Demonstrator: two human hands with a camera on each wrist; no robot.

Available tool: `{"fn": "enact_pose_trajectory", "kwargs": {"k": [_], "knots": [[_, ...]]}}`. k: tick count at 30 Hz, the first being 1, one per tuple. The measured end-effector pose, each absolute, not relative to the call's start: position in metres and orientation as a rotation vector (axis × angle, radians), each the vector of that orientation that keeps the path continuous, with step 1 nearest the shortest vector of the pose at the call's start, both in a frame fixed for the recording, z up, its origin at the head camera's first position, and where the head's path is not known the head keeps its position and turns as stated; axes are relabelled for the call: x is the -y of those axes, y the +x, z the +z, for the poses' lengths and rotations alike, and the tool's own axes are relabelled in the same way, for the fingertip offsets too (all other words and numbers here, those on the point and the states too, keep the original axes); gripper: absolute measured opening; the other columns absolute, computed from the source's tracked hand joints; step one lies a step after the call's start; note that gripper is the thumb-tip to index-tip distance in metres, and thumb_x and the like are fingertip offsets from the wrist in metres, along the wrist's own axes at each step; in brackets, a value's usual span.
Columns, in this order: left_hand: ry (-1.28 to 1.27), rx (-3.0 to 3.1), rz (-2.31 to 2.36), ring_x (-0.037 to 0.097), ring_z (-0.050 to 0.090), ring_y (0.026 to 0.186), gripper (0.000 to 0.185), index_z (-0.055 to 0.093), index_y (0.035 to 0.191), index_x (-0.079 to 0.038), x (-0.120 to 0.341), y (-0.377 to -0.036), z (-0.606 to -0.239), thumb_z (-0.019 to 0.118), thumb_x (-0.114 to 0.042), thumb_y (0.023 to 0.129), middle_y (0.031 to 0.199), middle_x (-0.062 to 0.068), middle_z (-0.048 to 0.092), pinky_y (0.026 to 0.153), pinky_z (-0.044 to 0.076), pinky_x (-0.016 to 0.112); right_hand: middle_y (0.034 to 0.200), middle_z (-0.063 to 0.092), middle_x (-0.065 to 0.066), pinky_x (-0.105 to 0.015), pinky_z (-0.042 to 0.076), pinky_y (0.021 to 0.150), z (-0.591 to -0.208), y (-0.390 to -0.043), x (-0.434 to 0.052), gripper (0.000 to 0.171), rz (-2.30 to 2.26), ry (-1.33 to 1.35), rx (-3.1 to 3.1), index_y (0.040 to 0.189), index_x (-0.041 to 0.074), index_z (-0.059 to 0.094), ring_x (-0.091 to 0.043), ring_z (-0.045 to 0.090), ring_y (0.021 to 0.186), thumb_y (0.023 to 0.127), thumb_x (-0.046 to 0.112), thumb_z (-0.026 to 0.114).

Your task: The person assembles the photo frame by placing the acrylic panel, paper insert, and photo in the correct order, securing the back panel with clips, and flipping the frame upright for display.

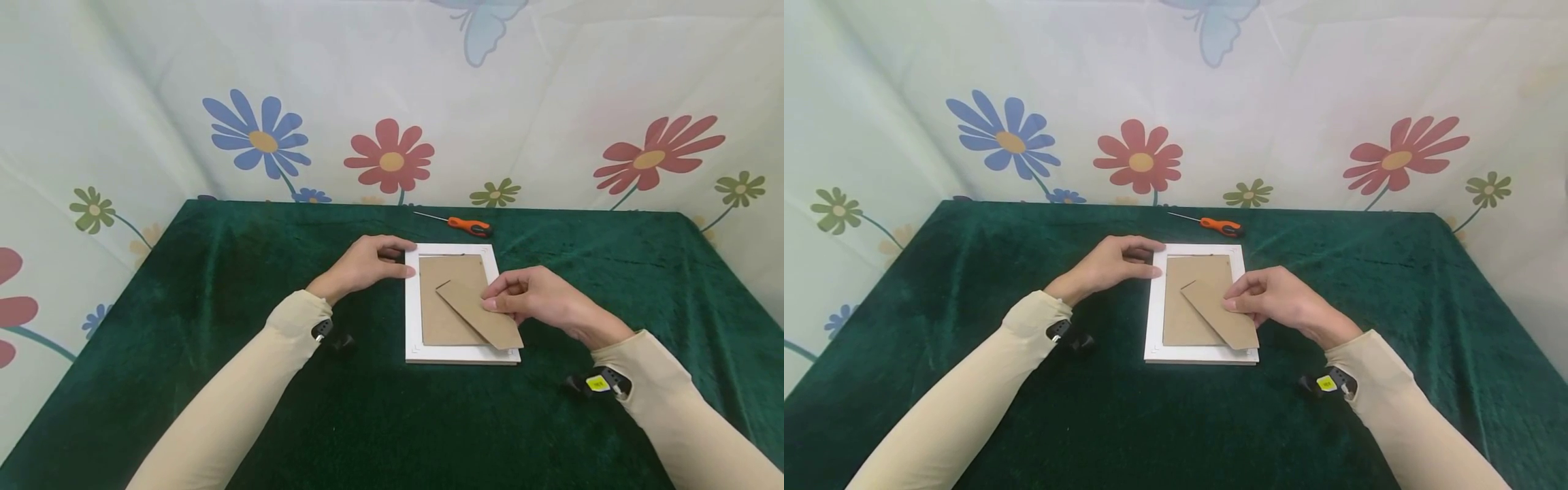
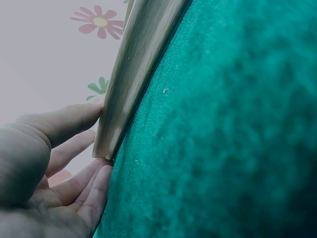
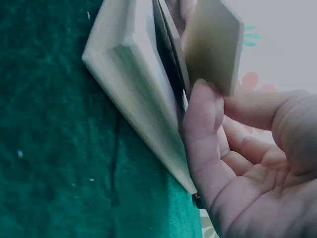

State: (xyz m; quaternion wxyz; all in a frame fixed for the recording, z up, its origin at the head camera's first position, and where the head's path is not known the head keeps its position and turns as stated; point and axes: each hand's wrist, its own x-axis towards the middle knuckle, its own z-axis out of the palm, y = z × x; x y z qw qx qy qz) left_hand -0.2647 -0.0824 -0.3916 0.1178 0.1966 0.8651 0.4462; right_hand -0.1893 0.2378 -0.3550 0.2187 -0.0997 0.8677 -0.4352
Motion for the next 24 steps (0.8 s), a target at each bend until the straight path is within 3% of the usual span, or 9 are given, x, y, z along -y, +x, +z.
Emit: {"fn": "enact_pose_trajectory", "kwargs": {"k": [9,19,24], "knots": [[0.563,-2.532,1.311,0.026,0.059,0.126,0.056,0.065,0.147,-0.020,0.0822,-0.2635,-0.3910,0.084,-0.027,0.094,0.144,0.005,0.062,0.105,0.054,0.045,0.108,0.073,-0.009,-0.038,0.057,0.087,-0.3601,-0.1873,-0.2370,0.032,-1.263,-0.199,-2.417,0.124,0.005,0.073,-0.028,0.065,0.098,0.101,0.026,0.077],[0.566,-2.539,1.301,0.026,0.059,0.127,0.056,0.065,0.147,-0.019,0.0832,-0.2632,-0.3914,0.084,-0.027,0.094,0.144,0.005,0.062,0.106,0.053,0.048,0.104,0.073,-0.008,-0.037,0.058,0.080,-0.3572,-0.1860,-0.2317,0.028,-1.175,-0.204,-2.506,0.117,0.007,0.076,-0.026,0.064,0.090,0.100,0.029,0.077],[0.570,-2.532,1.304,0.026,0.059,0.127,0.056,0.065,0.147,-0.019,0.0823,-0.2632,-0.3904,0.084,-0.027,0.095,0.144,0.005,0.062,0.106,0.053,0.047,0.110,0.072,-0.010,-0.037,0.058,0.085,-0.3585,-0.1897,-0.2347,0.031,-1.213,-0.177,-2.430,0.122,0.004,0.074,-0.027,0.064,0.096,0.102,0.028,0.075]]}}
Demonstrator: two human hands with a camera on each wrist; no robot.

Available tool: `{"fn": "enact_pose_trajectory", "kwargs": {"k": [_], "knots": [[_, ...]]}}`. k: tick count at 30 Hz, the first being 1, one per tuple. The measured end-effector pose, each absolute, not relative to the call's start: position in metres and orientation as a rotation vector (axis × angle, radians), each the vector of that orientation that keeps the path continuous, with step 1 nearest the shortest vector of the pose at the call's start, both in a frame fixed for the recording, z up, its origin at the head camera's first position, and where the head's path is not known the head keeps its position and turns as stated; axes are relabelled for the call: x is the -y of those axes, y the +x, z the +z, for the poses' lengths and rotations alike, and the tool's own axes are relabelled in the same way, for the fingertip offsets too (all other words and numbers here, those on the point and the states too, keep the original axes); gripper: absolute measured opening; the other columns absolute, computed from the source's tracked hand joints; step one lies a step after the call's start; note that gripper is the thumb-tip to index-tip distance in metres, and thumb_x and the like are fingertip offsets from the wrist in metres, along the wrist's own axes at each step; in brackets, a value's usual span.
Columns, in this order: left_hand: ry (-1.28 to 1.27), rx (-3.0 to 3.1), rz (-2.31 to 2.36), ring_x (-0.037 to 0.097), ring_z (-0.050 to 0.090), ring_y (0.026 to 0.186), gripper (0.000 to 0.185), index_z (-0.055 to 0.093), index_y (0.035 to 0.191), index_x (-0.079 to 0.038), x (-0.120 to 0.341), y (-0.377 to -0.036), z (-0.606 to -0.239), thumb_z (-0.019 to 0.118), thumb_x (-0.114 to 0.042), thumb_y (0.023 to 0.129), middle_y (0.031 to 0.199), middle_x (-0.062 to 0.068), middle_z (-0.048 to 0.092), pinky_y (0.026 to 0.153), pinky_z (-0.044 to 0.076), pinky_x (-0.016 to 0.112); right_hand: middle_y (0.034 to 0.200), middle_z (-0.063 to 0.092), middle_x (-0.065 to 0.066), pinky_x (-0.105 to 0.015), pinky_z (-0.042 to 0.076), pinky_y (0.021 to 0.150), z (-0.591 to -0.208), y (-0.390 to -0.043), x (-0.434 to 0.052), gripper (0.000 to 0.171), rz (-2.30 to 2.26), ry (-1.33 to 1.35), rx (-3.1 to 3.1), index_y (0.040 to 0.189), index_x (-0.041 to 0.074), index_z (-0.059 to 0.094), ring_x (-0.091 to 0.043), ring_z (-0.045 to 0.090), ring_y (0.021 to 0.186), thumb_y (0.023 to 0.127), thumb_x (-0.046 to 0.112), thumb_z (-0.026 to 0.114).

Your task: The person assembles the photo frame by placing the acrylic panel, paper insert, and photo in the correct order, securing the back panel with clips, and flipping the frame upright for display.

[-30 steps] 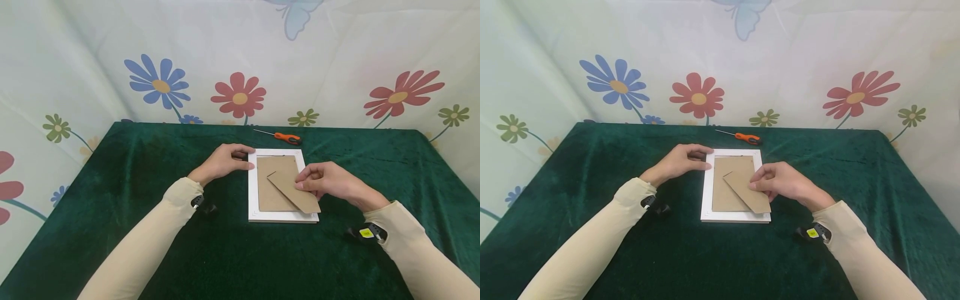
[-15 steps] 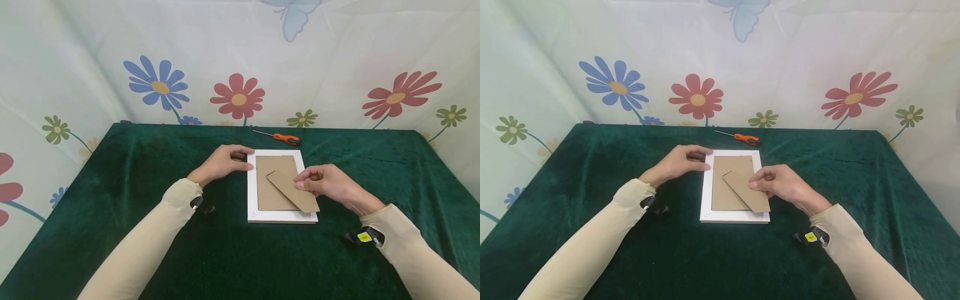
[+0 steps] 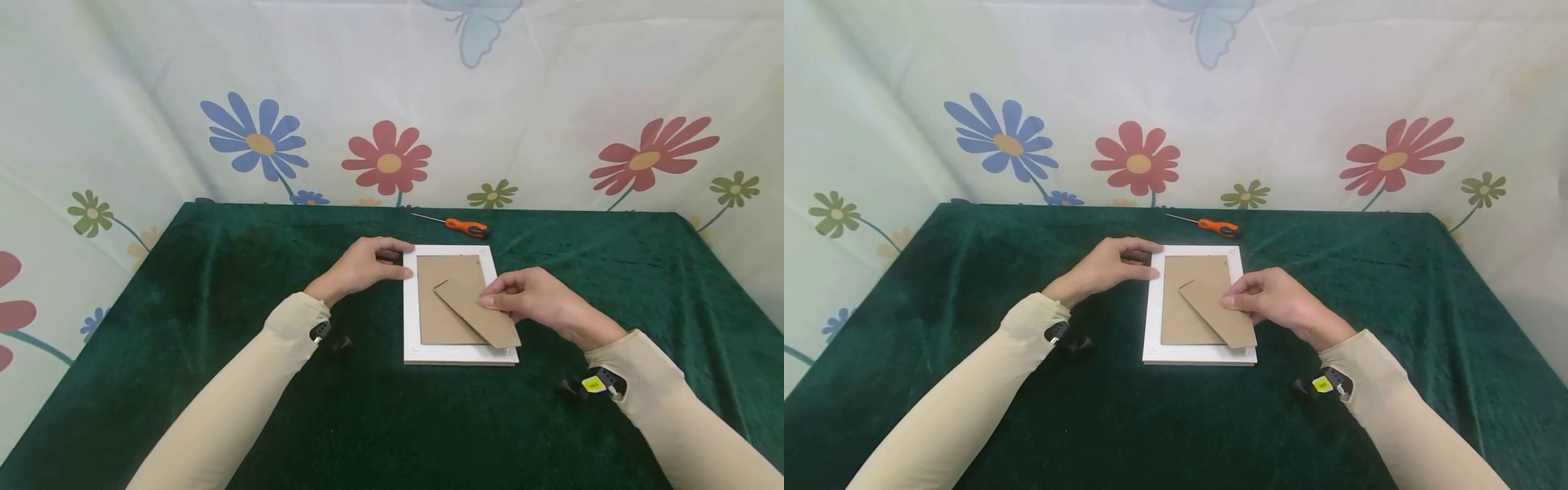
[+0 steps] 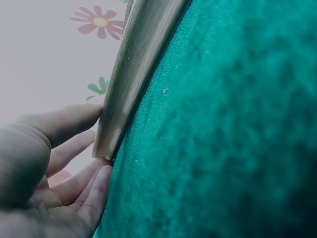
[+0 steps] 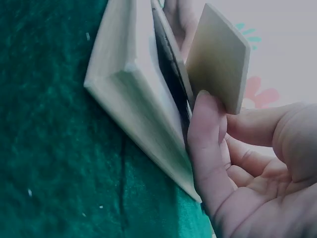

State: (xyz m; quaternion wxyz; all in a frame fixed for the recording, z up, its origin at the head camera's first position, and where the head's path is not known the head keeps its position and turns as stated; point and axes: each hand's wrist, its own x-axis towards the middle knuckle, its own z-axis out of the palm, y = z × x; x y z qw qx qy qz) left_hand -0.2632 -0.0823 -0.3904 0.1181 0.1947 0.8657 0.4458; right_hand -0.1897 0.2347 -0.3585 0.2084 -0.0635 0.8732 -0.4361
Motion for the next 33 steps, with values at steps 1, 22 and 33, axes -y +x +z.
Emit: {"fn": "enact_pose_trajectory", "kwargs": {"k": [1,22,33], "knots": [[0.570,-2.530,1.306,0.026,0.059,0.127,0.056,0.065,0.147,-0.019,0.0825,-0.2632,-0.3903,0.084,-0.027,0.094,0.144,0.005,0.062,0.106,0.053,0.047,0.112,0.072,-0.010,-0.037,0.058,0.086,-0.3589,-0.1906,-0.2355,0.032,-1.227,-0.169,-2.409,0.122,0.004,0.073,-0.027,0.064,0.098,0.102,0.028,0.075],[0.594,-2.526,1.311,0.027,0.059,0.128,0.055,0.065,0.147,-0.017,0.0822,-0.2628,-0.3899,0.083,-0.027,0.095,0.145,0.006,0.062,0.106,0.053,0.045,0.124,0.065,-0.016,-0.030,0.058,0.089,-0.3581,-0.1934,-0.2396,0.036,-1.433,-0.075,-2.174,0.130,-0.005,0.067,-0.026,0.064,0.103,0.106,0.023,0.069],[0.599,-2.540,1.295,0.026,0.059,0.128,0.056,0.065,0.147,-0.017,0.0823,-0.2650,-0.3923,0.083,-0.027,0.095,0.145,0.006,0.062,0.106,0.053,0.045,0.125,0.065,-0.014,-0.034,0.058,0.089,-0.3563,-0.1942,-0.2364,0.036,-1.383,-0.093,-2.189,0.129,-0.004,0.068,-0.025,0.062,0.101,0.106,0.023,0.069]]}}
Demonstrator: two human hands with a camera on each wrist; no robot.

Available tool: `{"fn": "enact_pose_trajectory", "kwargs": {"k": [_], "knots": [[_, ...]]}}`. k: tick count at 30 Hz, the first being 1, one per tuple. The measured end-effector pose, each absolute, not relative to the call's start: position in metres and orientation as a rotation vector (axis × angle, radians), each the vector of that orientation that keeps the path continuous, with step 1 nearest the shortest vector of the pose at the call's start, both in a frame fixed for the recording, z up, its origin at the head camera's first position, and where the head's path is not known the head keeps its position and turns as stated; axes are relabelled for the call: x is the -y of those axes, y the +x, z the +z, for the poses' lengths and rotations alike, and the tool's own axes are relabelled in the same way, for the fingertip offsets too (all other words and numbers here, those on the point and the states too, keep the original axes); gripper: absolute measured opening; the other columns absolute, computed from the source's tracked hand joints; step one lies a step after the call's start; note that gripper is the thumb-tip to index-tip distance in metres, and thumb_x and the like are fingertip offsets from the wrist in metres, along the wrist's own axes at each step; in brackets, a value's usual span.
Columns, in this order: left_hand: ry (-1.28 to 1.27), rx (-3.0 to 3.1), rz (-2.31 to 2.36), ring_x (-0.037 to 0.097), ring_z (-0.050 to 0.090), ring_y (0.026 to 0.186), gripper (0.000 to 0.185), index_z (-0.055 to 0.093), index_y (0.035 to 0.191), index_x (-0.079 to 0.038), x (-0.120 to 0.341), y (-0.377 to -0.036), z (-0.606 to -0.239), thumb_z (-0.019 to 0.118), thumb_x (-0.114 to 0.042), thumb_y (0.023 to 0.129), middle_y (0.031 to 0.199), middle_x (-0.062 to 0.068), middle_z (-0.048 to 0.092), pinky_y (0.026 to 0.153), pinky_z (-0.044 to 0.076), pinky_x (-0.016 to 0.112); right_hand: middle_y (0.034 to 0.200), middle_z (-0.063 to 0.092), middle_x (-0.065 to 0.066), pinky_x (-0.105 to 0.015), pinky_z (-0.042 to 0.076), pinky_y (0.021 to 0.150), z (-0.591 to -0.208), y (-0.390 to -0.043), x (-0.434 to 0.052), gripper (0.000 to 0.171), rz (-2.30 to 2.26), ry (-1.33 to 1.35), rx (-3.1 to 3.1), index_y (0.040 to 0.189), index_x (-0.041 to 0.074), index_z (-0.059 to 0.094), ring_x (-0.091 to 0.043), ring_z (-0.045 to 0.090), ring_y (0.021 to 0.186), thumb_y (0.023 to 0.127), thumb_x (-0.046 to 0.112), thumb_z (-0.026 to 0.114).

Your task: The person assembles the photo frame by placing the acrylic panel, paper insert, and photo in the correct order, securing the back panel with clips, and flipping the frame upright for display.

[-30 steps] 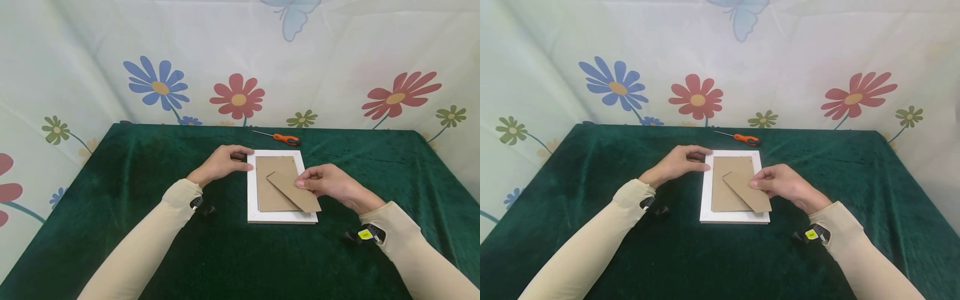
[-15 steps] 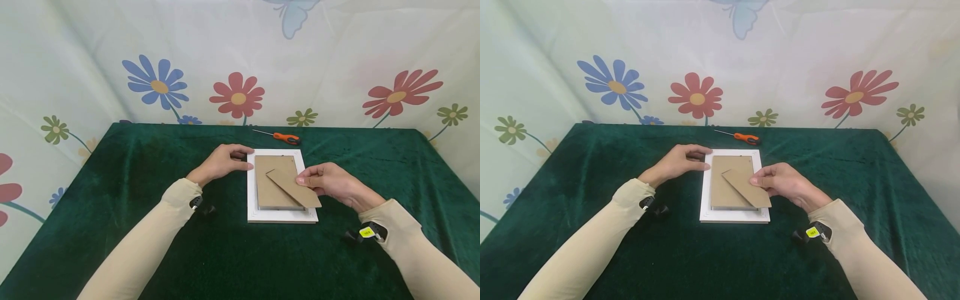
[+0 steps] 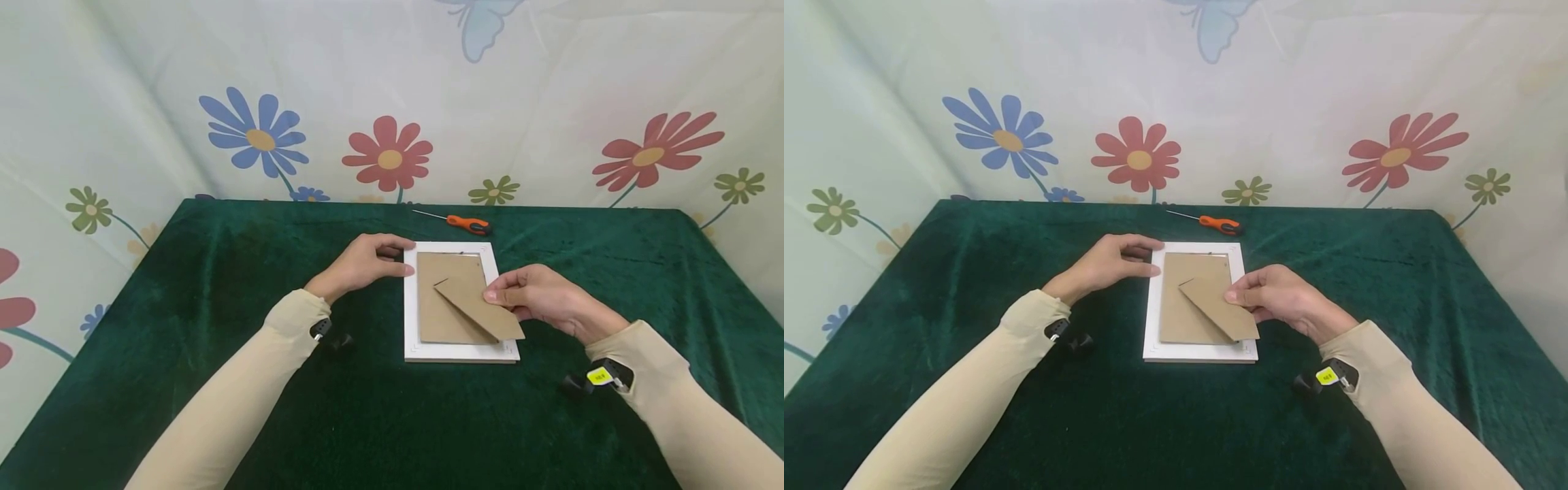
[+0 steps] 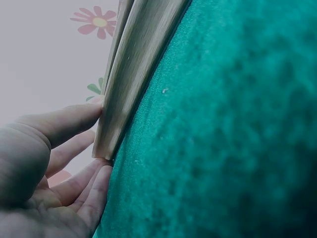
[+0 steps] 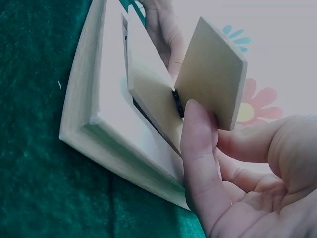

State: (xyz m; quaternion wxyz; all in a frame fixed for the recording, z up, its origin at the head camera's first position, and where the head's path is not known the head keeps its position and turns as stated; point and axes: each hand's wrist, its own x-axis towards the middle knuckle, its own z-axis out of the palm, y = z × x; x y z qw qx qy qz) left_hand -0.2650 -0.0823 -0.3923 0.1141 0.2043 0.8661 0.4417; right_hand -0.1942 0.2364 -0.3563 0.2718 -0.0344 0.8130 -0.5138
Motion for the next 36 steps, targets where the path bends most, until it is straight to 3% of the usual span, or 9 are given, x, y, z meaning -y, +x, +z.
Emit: {"fn": "enact_pose_trajectory", "kwargs": {"k": [9,36], "knots": [[0.592,-2.532,1.300,0.026,0.059,0.128,0.055,0.065,0.147,-0.018,0.082,-0.264,-0.391,0.083,-0.027,0.095,0.146,0.005,0.061,0.106,0.053,0.045,0.127,0.064,-0.014,-0.037,0.057,0.094,-0.355,-0.192,-0.236,0.036,-1.354,-0.067,-2.233,0.130,-0.003,0.068,-0.026,0.061,0.105,0.107,0.024,0.068],[0.503,-2.639,1.292,0.026,0.060,0.120,0.051,0.067,0.140,-0.014,0.065,-0.256,-0.390,0.083,-0.032,0.095,0.137,0.008,0.063,0.101,0.055,0.045,0.131,0.061,-0.016,-0.031,0.059,0.088,-0.350,-0.196,-0.237,0.036,-1.397,-0.034,-2.211,0.130,-0.005,0.067,-0.024,0.063,0.103,0.107,0.023,0.068]]}}
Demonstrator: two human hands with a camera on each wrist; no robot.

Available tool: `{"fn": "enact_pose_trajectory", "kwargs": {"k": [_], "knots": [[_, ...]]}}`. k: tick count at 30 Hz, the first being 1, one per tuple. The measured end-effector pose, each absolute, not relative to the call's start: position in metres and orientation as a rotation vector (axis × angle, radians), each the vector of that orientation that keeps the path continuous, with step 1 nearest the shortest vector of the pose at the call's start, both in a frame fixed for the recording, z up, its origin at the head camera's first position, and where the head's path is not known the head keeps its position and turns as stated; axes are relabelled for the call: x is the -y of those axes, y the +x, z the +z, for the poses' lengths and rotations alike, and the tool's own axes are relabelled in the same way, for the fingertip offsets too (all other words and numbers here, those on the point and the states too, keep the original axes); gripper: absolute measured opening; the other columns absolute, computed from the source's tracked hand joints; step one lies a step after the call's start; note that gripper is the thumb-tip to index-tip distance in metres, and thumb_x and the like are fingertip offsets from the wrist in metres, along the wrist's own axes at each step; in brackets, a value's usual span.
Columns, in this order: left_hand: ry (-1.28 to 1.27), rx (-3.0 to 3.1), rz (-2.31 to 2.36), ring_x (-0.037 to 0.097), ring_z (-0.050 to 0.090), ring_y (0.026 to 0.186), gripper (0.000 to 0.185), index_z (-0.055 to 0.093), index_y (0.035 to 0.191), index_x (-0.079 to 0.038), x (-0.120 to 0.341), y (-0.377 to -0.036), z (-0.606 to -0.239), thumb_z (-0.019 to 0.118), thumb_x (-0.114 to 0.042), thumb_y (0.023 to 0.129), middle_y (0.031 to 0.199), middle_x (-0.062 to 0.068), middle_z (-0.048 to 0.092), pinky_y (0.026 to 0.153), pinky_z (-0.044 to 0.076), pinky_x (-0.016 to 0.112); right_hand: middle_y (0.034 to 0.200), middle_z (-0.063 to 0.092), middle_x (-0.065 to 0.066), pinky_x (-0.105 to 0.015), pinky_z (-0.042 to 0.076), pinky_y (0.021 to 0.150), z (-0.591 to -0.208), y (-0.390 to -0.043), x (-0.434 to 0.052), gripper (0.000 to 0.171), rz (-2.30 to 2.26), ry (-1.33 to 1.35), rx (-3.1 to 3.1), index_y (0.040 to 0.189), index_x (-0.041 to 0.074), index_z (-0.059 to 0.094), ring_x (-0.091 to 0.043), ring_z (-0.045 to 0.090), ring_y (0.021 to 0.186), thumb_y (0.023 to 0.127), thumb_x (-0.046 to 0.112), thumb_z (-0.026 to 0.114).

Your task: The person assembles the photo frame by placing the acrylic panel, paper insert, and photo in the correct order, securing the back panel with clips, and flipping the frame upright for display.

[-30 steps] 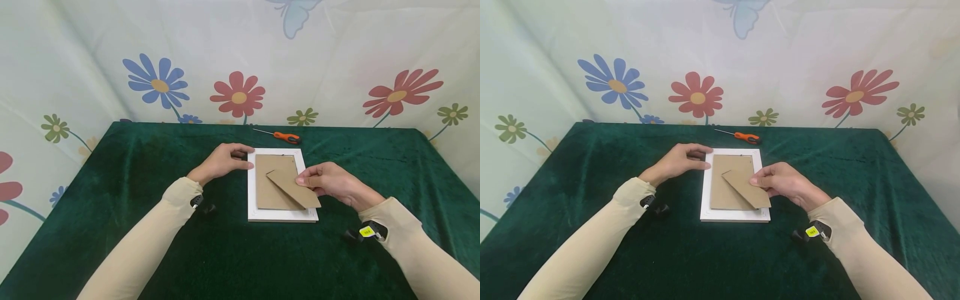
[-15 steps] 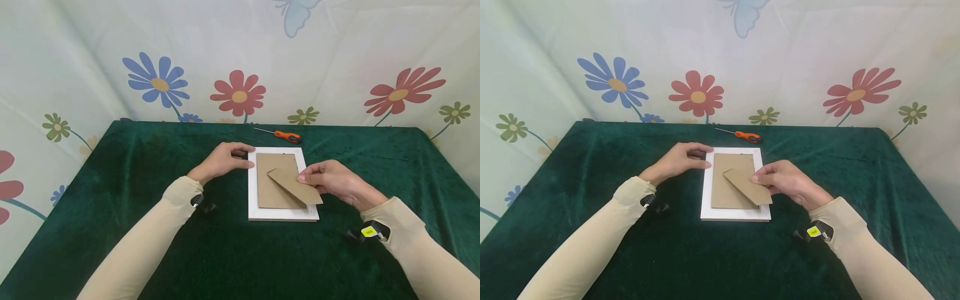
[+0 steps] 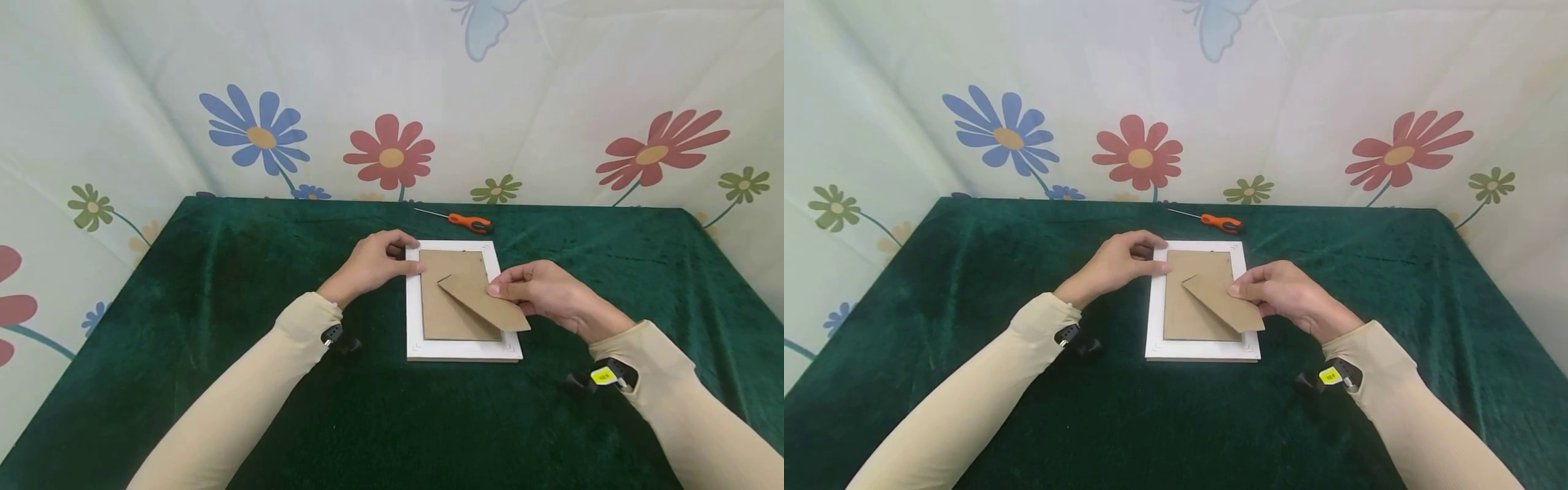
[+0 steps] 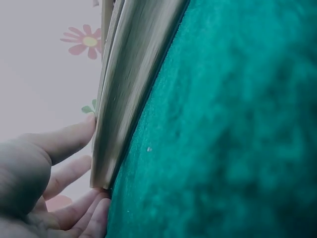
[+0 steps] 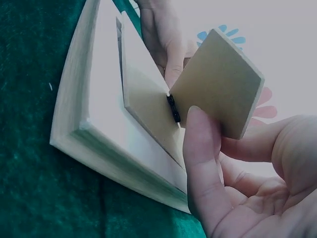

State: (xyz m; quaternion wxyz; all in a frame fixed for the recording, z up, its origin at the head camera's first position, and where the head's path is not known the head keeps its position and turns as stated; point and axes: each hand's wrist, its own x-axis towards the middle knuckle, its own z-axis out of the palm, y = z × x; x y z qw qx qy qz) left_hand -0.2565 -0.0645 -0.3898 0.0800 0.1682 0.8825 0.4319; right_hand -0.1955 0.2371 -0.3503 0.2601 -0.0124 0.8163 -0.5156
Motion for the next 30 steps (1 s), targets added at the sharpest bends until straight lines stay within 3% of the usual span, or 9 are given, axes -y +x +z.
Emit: {"fn": "enact_pose_trajectory", "kwargs": {"k": [20,30], "knots": [[0.502,-2.670,1.254,0.030,0.056,0.125,0.044,0.073,0.137,-0.020,0.0606,-0.2556,-0.3923,0.082,-0.032,0.096,0.139,0.010,0.057,0.101,0.054,0.049,0.131,0.063,-0.017,-0.029,0.059,0.088,-0.3566,-0.1960,-0.2385,0.044,-1.456,-0.023,-2.165,0.136,-0.007,0.062,-0.022,0.066,0.102,0.106,0.024,0.069],[0.492,-2.650,1.260,0.029,0.055,0.125,0.045,0.072,0.137,-0.020,0.0615,-0.2545,-0.3913,0.081,-0.034,0.095,0.141,0.009,0.055,0.101,0.054,0.051,0.124,0.065,-0.016,-0.033,0.059,0.087,-0.3568,-0.1930,-0.2374,0.030,-1.371,-0.077,-2.273,0.121,-0.002,0.072,-0.027,0.063,0.102,0.105,0.023,0.070]]}}
